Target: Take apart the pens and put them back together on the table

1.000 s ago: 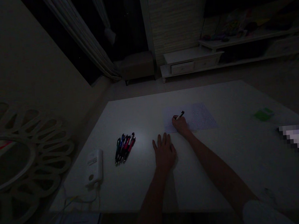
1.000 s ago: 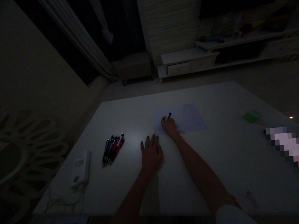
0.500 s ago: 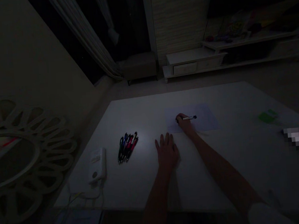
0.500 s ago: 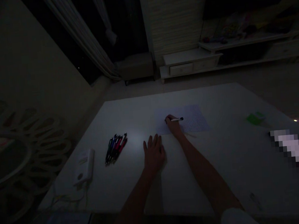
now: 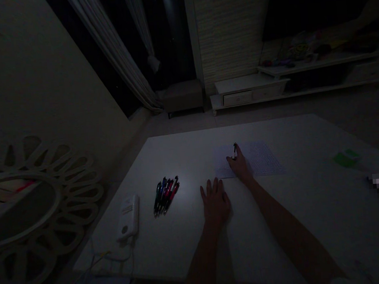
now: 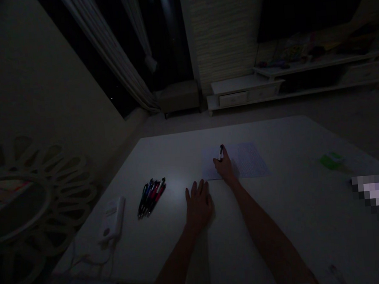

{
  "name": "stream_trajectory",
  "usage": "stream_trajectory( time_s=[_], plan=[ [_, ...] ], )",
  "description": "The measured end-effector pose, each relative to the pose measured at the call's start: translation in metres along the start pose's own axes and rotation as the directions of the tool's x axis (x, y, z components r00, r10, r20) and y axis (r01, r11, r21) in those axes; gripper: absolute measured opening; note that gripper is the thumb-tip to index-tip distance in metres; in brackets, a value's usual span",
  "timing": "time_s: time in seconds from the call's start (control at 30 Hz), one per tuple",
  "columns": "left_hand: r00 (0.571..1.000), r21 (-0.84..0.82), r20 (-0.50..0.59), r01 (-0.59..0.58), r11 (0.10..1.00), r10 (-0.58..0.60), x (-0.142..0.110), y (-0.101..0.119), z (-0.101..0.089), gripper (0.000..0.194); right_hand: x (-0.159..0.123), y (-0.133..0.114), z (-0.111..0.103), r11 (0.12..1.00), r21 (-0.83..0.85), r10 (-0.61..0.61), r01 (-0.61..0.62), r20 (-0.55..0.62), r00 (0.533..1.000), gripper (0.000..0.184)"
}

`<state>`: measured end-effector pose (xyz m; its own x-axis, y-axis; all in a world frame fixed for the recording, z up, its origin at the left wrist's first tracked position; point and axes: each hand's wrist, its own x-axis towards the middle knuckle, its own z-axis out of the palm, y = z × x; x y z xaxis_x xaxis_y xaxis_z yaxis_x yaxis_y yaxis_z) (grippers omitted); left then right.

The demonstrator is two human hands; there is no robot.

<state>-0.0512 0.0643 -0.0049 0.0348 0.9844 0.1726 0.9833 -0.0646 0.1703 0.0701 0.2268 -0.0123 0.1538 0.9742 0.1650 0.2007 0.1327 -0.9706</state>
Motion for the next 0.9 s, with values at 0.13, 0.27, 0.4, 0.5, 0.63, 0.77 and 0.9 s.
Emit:
stream_trajectory(
  time_s=[0.13, 0.27, 0.4, 0.5, 0.63, 0.77, 0.9],
  plan=[
    [1.000, 0.011, 0.005, -0.001, 1.000, 0.001, 0.001, 0.000, -0.001, 0.050, -0.002, -0.001, -0.003, 0.997, 0.070, 0.016, -0.023, 0.108, 0.994, 0.076],
    [1.000, 0.024, 0.006, -0.008, 1.000, 0.008, 0.001, 0.000, -0.001, 0.051, -0.001, -0.005, -0.005, 1.000, 0.030, -0.009, 0.005, 0.117, 0.993, 0.071],
    [1.000, 0.031, -0.001, -0.004, 1.000, 0.004, 0.001, 0.000, -0.001, 0.050, 0.017, -0.005, -0.024, 0.995, -0.088, -0.039, 0.045, 0.073, 0.997, 0.071],
    [1.000, 0.036, 0.005, 0.000, 0.999, 0.000, 0.002, 0.000, 0.000, 0.050, 0.036, 0.006, -0.062, 0.966, -0.250, -0.079, 0.061, -0.062, 0.995, 0.056],
    [1.000, 0.036, 0.016, 0.004, 0.999, -0.005, 0.004, 0.000, -0.003, 0.050, 0.055, 0.030, -0.140, 0.865, -0.502, -0.133, -0.004, -0.237, 0.962, 0.046],
    [1.000, 0.036, 0.023, 0.010, 0.999, -0.011, 0.006, 0.001, -0.005, 0.051, 0.060, 0.051, -0.205, 0.652, -0.752, -0.130, -0.093, -0.232, 0.964, 0.044],
    [0.999, 0.033, 0.038, 0.013, 0.999, -0.014, 0.007, 0.000, -0.005, 0.051, 0.051, 0.065, -0.222, 0.445, -0.879, -0.063, -0.170, -0.220, 0.974, 0.042]
  ],
)
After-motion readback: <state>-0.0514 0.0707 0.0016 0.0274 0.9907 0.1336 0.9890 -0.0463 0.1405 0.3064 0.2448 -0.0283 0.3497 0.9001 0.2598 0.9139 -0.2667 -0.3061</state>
